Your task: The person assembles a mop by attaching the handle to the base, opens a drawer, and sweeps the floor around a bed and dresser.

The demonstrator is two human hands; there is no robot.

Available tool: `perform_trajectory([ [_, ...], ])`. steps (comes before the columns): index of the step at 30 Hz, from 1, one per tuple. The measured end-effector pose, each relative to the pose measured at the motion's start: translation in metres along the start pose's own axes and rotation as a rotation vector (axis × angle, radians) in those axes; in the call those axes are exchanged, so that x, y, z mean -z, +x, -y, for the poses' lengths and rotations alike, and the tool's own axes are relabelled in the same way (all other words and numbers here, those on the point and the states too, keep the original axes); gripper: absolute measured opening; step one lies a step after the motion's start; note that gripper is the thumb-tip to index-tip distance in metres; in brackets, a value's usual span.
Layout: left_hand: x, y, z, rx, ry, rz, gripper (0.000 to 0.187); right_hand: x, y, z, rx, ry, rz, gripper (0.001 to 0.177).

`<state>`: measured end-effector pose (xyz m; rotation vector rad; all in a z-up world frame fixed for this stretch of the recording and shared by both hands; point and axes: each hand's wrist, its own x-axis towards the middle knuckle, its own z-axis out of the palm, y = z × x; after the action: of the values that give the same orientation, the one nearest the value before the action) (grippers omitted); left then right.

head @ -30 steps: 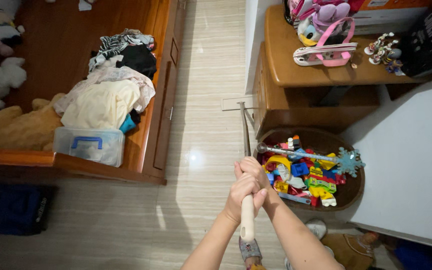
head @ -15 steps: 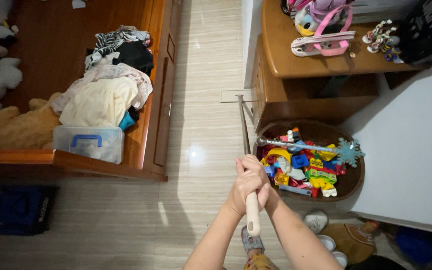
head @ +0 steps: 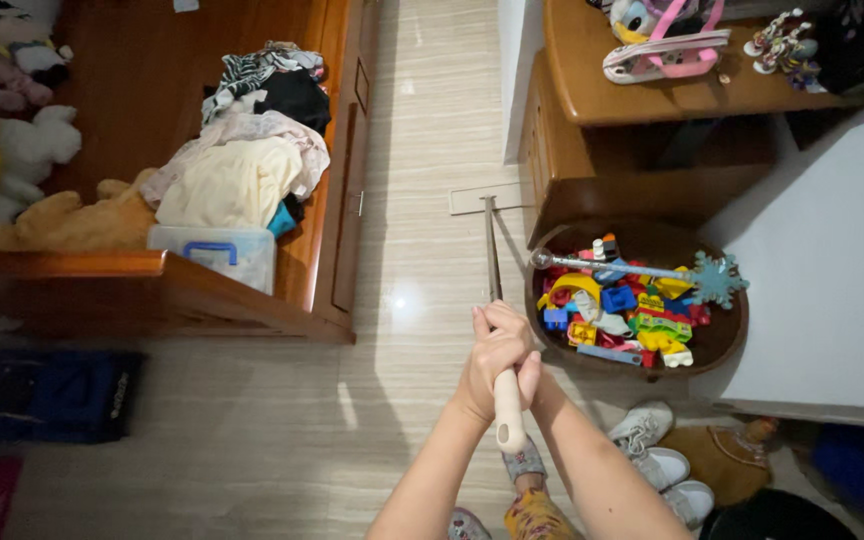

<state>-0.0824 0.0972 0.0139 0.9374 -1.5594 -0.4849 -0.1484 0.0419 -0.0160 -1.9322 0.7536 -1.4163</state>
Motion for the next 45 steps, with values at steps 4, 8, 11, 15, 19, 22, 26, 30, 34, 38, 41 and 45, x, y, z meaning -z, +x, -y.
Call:
perform_trajectory([
  [4,0.016,-0.016,-0.017,0.04,0.008,-0.004,0.021,-0.014,-0.018,0.01,0.018,-0.012,-0.026,0.035],
  [8,0.031,-0.03,-0.033,-0.093,-0.008,0.029,0.019,-0.027,-0.041,0.028,0.005,-0.032,-0.083,0.034],
  [11,0.035,-0.05,-0.04,0.061,0.01,0.118,0.02,-0.025,-0.055,0.04,-0.111,-0.027,-0.03,0.034],
  [15,0.045,-0.074,-0.056,0.075,0.009,0.158,0.023,-0.031,-0.075,0.059,-0.037,-0.024,-0.055,0.036],
  [19,0.06,-0.076,-0.087,0.026,0.027,0.126,0.022,-0.035,-0.088,0.085,-0.051,-0.045,-0.023,0.029],
  [22,0.073,-0.075,-0.104,-0.036,0.089,0.111,0.025,-0.04,-0.091,0.1,-0.005,-0.069,-0.02,0.029],
  [26,0.085,-0.075,-0.112,0.098,-0.093,0.184,0.023,-0.044,-0.094,0.11,0.013,-0.065,0.008,0.028],
  [30,0.088,-0.075,-0.112,-0.03,-0.055,0.169,0.022,-0.038,-0.101,0.1,0.05,-0.055,0.046,0.026],
  [34,0.083,-0.083,-0.104,0.092,-0.03,0.213,0.02,-0.015,-0.101,0.067,-0.08,-0.018,0.346,0.019],
  [38,0.072,-0.085,-0.093,0.102,-0.008,0.295,0.023,0.01,-0.094,0.055,0.023,-0.044,0.532,0.034],
  [41,0.064,-0.078,-0.094,0.105,0.032,0.302,0.024,0.024,-0.096,0.07,-0.11,-0.047,0.5,0.031],
  [45,0.062,-0.061,-0.107,0.074,-0.018,0.398,0.022,0.029,-0.103,0.086,-0.18,0.005,0.378,0.033],
])
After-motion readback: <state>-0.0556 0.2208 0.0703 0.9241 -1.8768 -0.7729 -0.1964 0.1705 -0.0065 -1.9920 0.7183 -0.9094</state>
